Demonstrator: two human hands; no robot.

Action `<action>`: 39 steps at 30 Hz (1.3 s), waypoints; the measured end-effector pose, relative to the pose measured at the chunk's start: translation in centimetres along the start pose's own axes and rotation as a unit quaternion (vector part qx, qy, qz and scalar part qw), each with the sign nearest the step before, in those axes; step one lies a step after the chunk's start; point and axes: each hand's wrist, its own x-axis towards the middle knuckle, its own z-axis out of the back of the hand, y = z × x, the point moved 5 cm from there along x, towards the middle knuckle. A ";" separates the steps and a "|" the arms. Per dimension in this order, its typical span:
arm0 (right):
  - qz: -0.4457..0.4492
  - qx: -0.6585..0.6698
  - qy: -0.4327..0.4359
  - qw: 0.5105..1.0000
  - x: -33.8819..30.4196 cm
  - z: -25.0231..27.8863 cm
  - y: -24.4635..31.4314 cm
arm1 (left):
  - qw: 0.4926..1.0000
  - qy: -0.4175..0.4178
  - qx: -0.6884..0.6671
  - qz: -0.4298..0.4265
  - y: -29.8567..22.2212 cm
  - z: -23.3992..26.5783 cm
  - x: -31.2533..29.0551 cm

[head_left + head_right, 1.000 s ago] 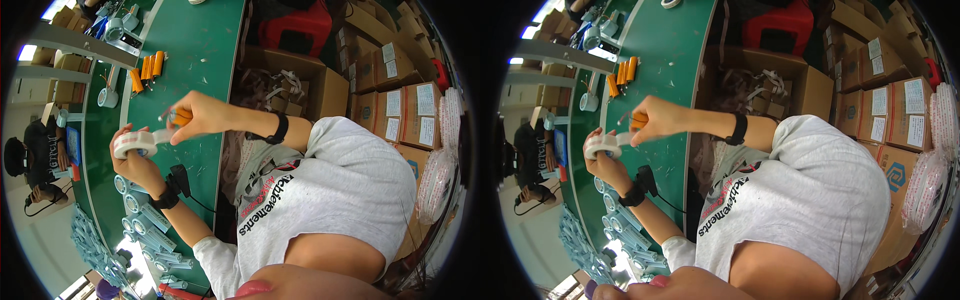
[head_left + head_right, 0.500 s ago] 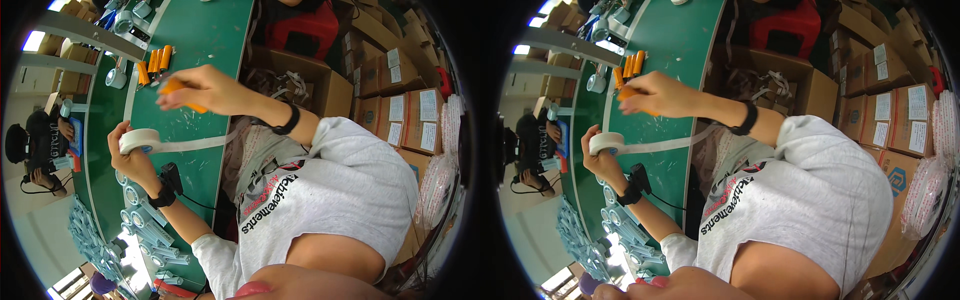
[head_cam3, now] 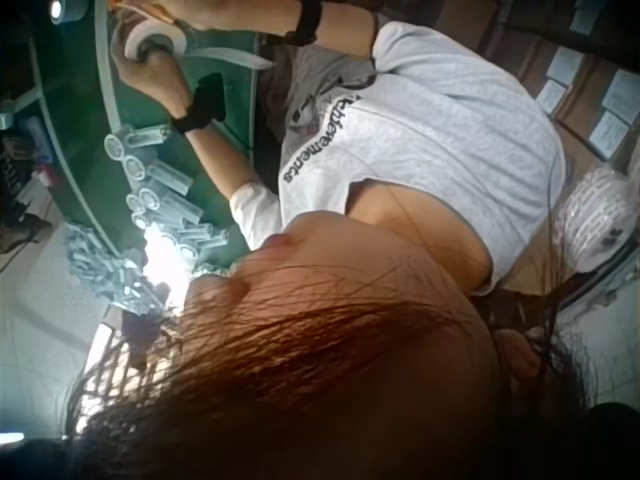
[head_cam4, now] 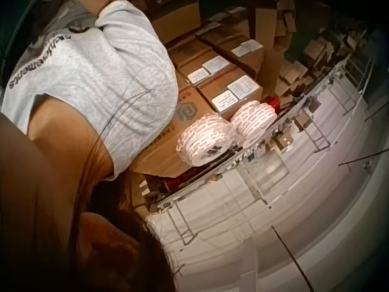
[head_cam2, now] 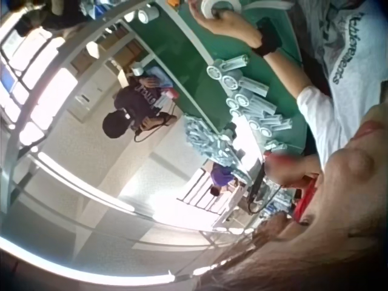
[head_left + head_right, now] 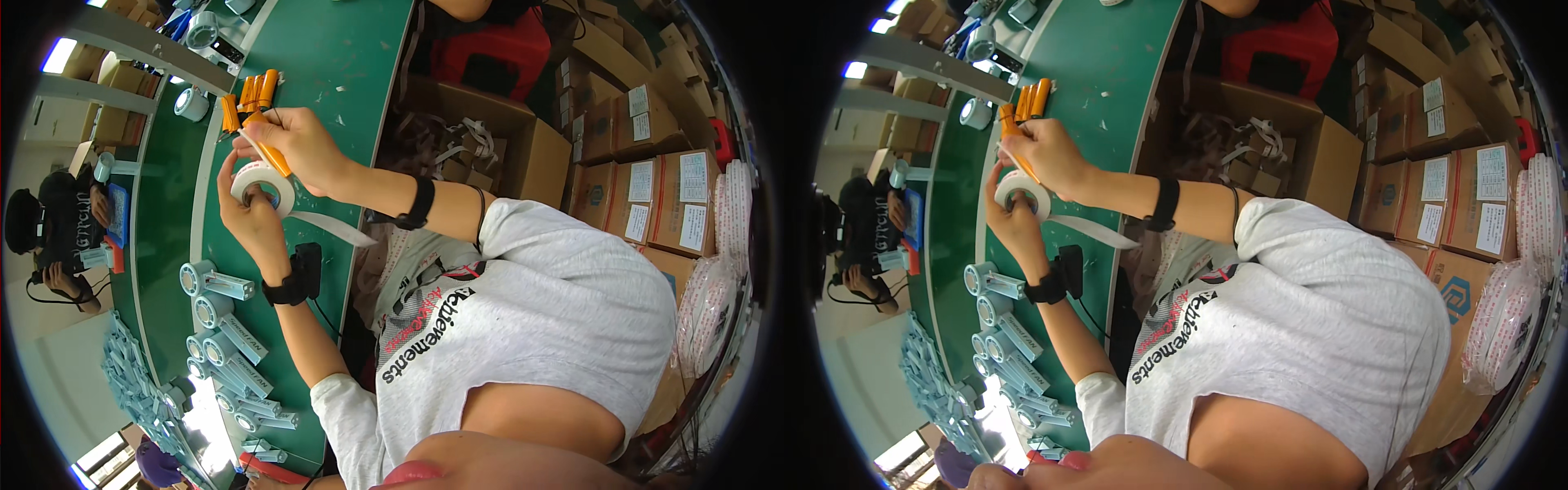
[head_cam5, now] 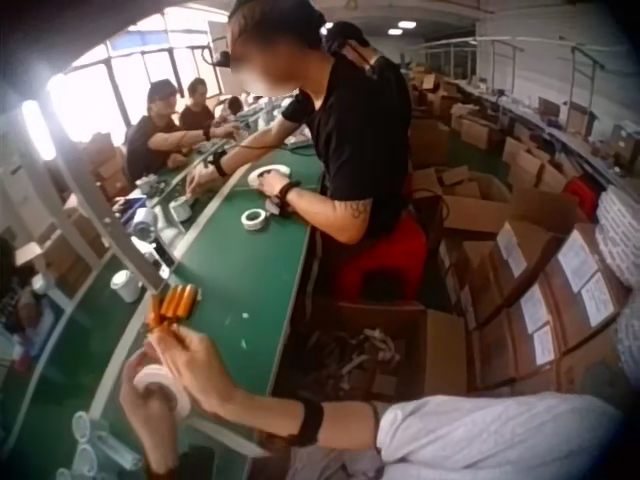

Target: The person assembles portable fans by applying tape from a roll onto batteries by hand and inserting each battery into a fan casing.

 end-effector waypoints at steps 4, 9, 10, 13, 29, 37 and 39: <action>0.030 0.104 -0.068 0.992 1.6 3.3 -1.7 | 0.998 0.025 0.031 -0.049 4.1 -1.1 1.0; 0.256 0.210 -0.160 0.930 4.8 7.3 5.6 | 0.952 0.124 0.280 -0.017 5.8 -0.8 0.7; 0.238 0.156 -0.080 0.955 5.7 6.5 6.3 | 0.955 0.100 0.273 -0.054 5.2 -1.0 0.9; 0.198 0.014 0.059 0.978 4.0 4.4 7.0 | 0.956 0.044 0.266 -0.120 3.8 1.0 1.5; 0.088 -0.313 0.350 0.878 -2.4 -5.7 1.1 | 0.877 0.208 0.424 -0.090 5.3 13.6 -0.9; 0.256 -0.328 0.459 0.785 -2.9 -7.6 -3.3 | 0.898 0.198 0.349 -0.179 6.6 13.8 -2.5; 0.329 -0.377 0.479 0.722 -3.5 -7.9 -3.9 | 0.832 0.193 0.443 -0.271 5.6 12.6 -3.3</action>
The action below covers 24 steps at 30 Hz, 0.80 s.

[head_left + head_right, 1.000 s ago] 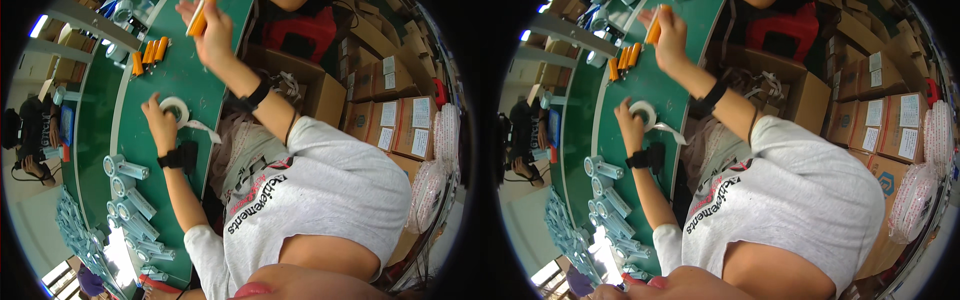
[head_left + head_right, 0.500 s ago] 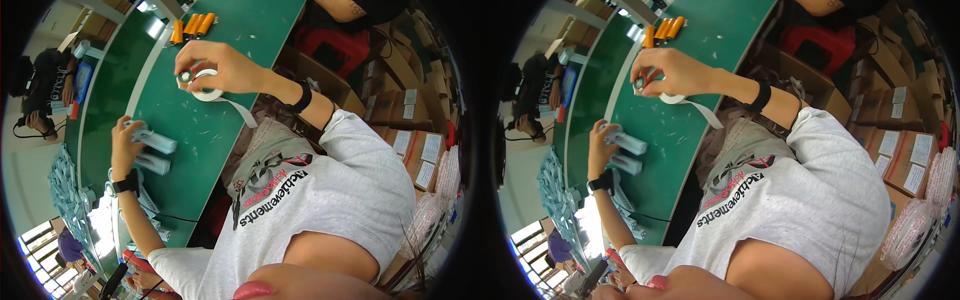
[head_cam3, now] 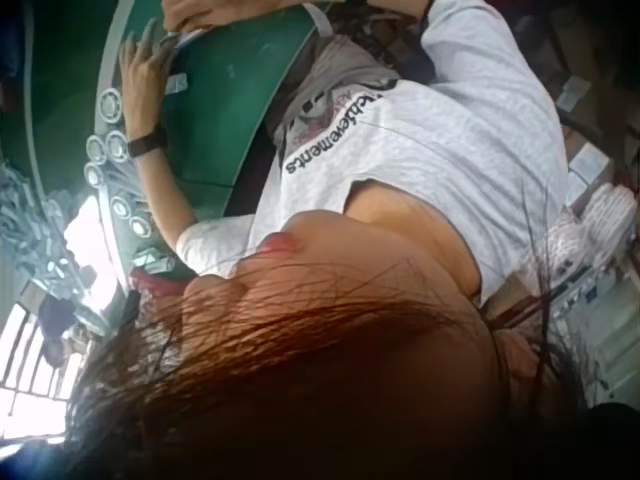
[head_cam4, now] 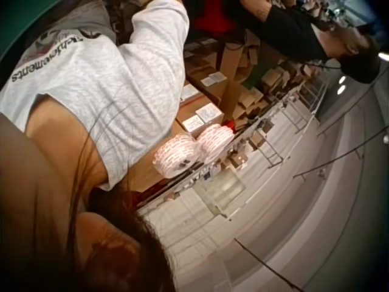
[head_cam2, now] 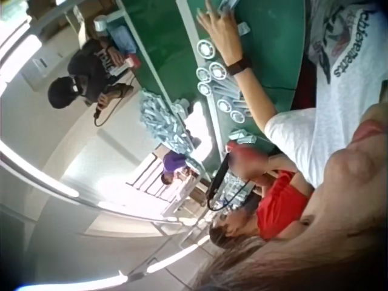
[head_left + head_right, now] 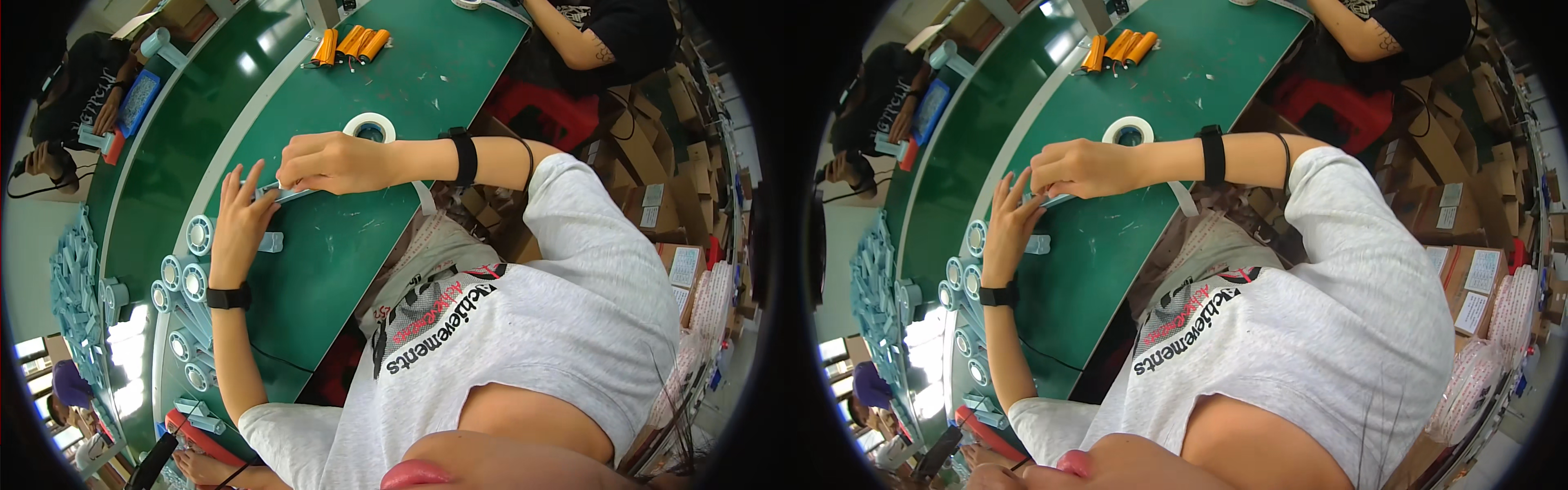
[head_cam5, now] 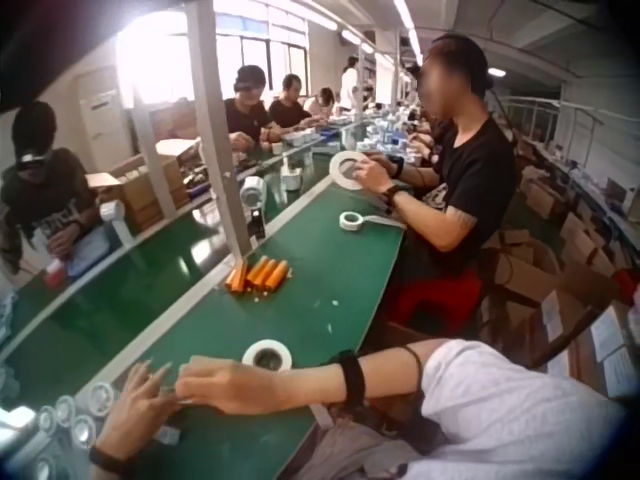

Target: The person assembles portable fans by applying tape from a roll onto batteries by hand and inserting each battery into a fan casing.

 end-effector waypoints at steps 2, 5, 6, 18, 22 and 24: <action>0.003 -0.015 0.013 1.000 -0.3 0.2 -0.4 | 1.000 0.000 0.023 0.009 -0.7 -0.3 0.0; 0.011 -0.046 0.037 0.998 -0.8 0.6 -0.3 | 0.997 -0.001 0.073 0.026 -1.4 -0.7 0.0; 0.015 -0.032 0.030 0.999 -1.0 0.6 -0.2 | 0.996 -0.002 0.077 0.034 -1.4 -0.7 -0.1; 0.003 -0.024 -0.022 0.999 -2.5 -0.8 0.9 | 0.972 -0.105 -0.153 0.146 0.4 -0.1 -0.1; -0.067 0.030 -0.063 0.995 -2.0 -1.0 0.8 | 0.969 -0.140 -0.114 0.166 0.6 -0.5 -0.3; -0.156 0.123 -0.092 0.976 -1.9 -0.8 -0.3 | 0.954 -0.131 -0.174 0.205 1.3 -0.7 -0.2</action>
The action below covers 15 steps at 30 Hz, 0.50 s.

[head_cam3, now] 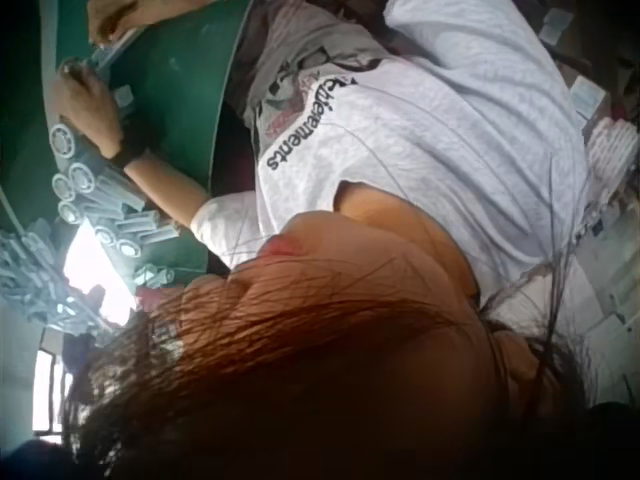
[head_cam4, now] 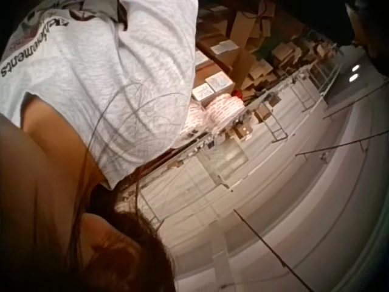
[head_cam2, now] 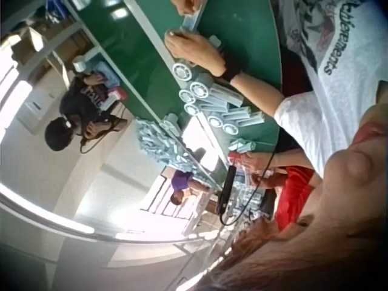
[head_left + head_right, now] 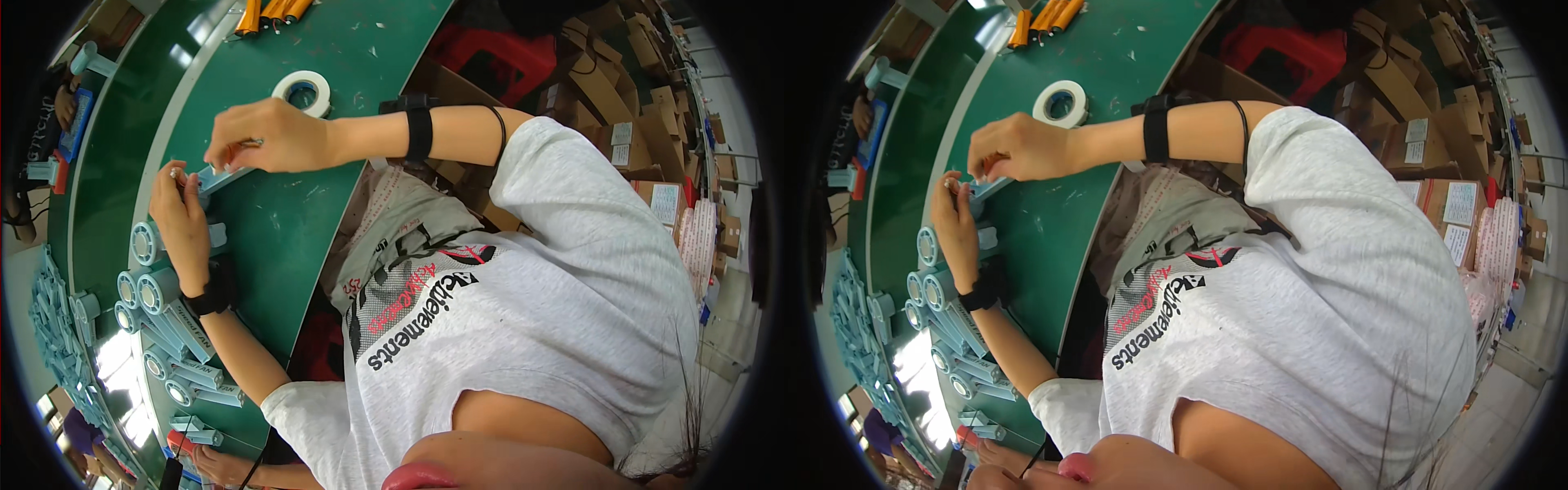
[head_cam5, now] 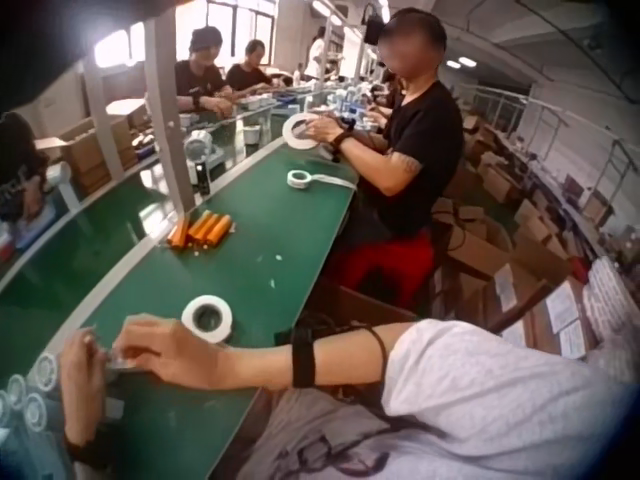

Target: The person assembles portable fans by applying tape from a roll onto batteries by hand and inserting each battery into a fan casing.

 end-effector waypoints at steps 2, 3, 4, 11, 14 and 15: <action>-0.029 0.025 -0.002 0.999 0.0 0.7 -0.3 | 1.000 0.005 -0.028 0.006 0.3 -0.1 0.1; -0.051 0.051 -0.003 0.997 0.1 1.0 -0.5 | 0.999 0.004 -0.051 0.010 0.4 0.0 0.1; -0.071 0.077 -0.004 0.994 0.0 1.1 -0.7 | 0.997 0.003 -0.074 0.015 0.5 0.1 0.0; -0.154 0.028 -0.012 0.988 -2.1 1.7 -0.5 | 0.997 0.011 -0.044 -0.055 0.2 -0.1 0.2; -0.133 -0.021 0.005 0.991 -1.0 1.4 -0.1 | 0.998 0.015 -0.023 -0.064 0.2 0.0 0.0; -0.143 -0.013 0.004 0.990 -0.8 1.2 -0.2 | 0.998 0.018 -0.019 -0.065 0.1 0.0 -0.1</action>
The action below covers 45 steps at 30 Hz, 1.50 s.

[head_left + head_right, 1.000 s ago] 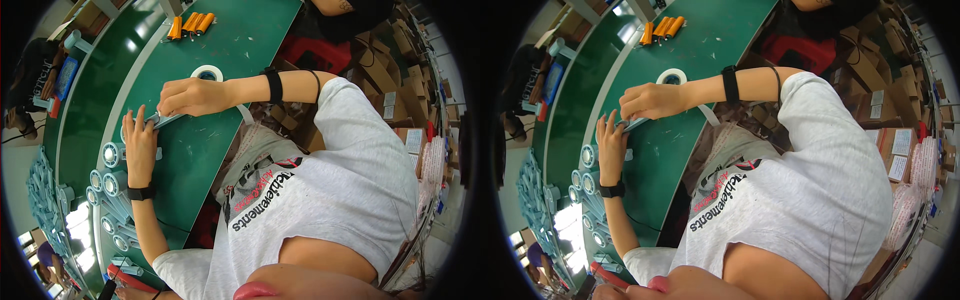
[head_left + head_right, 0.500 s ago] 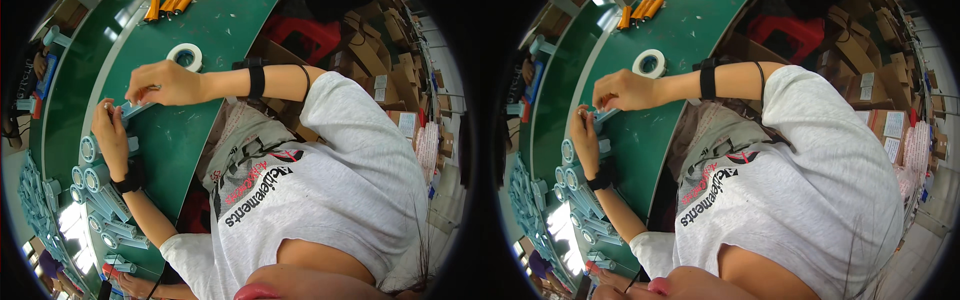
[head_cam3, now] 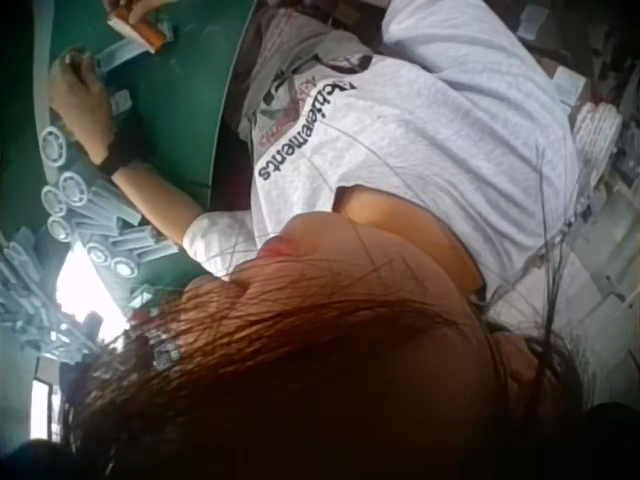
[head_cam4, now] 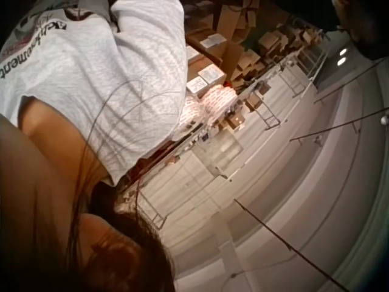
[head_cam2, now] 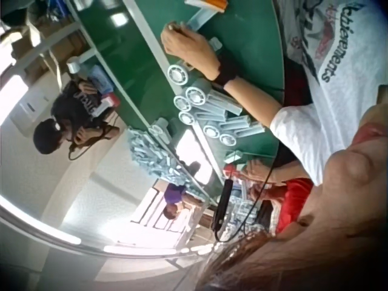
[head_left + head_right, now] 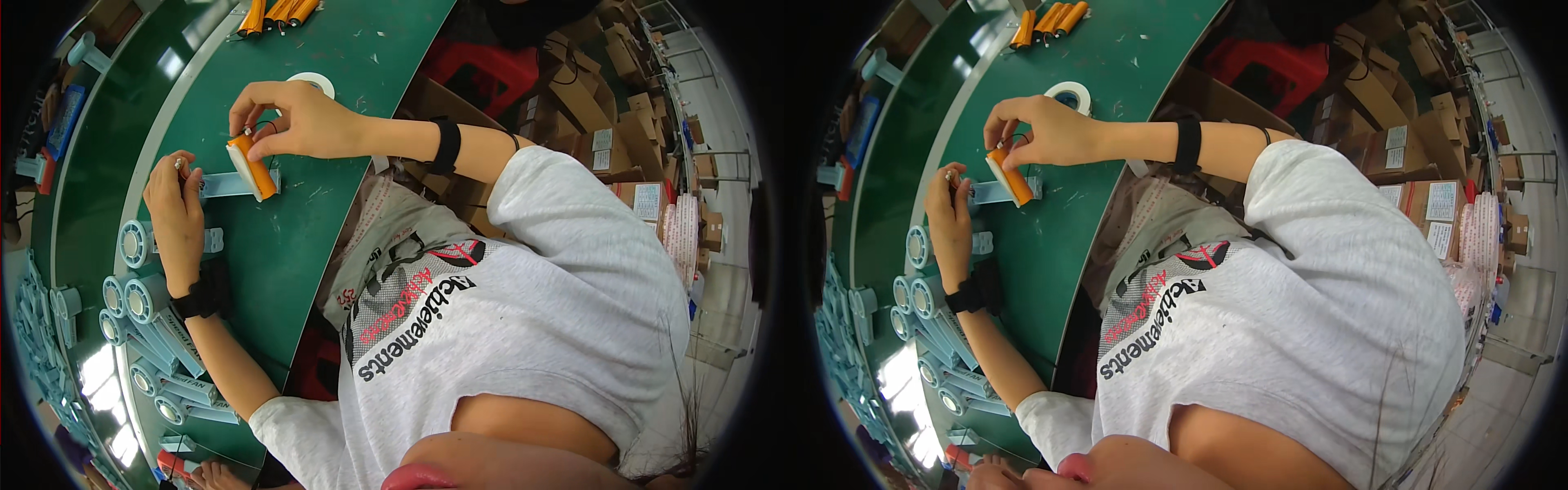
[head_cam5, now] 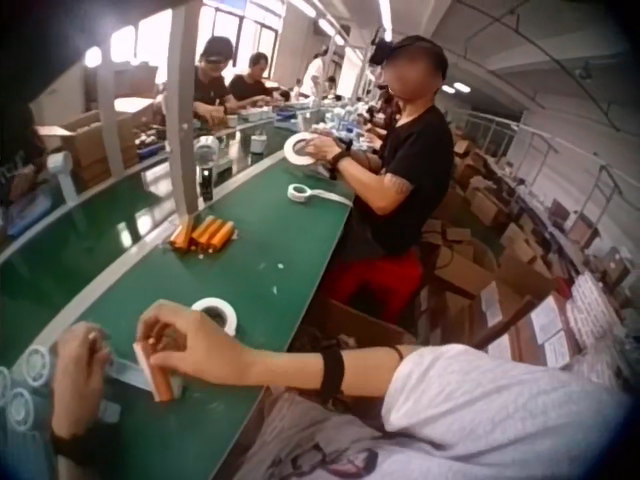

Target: The person assembles portable fans by applying tape from a roll onto batteries by hand and inserting each battery into a fan casing.

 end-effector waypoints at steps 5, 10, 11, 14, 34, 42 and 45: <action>-0.162 0.210 0.061 0.962 0.8 -1.6 -4.0 | 1.000 0.005 0.018 -0.002 -0.5 0.1 0.0; -0.171 0.240 0.039 0.955 0.7 -1.5 -3.3 | 1.000 0.006 0.020 0.003 -0.5 0.0 0.0; -0.138 0.202 0.044 0.969 0.9 -1.3 -2.0 | 1.000 0.000 0.020 -0.001 -0.4 0.1 0.0; -0.076 0.122 0.052 0.988 0.6 -1.5 0.0 | 1.000 -0.008 0.015 -0.009 -0.2 -0.1 0.0; 0.215 -0.157 0.011 0.964 0.0 -3.9 1.1 | 0.997 -0.041 0.057 -0.014 0.0 -0.2 -0.5; 0.183 -0.092 -0.049 0.978 -2.0 -3.2 0.1 | 0.999 -0.005 0.033 -0.008 -0.2 -0.1 -0.3; 0.155 -0.132 -0.067 0.977 -2.5 -3.8 -0.1 | 0.999 -0.005 0.044 -0.006 -0.2 -0.1 -0.3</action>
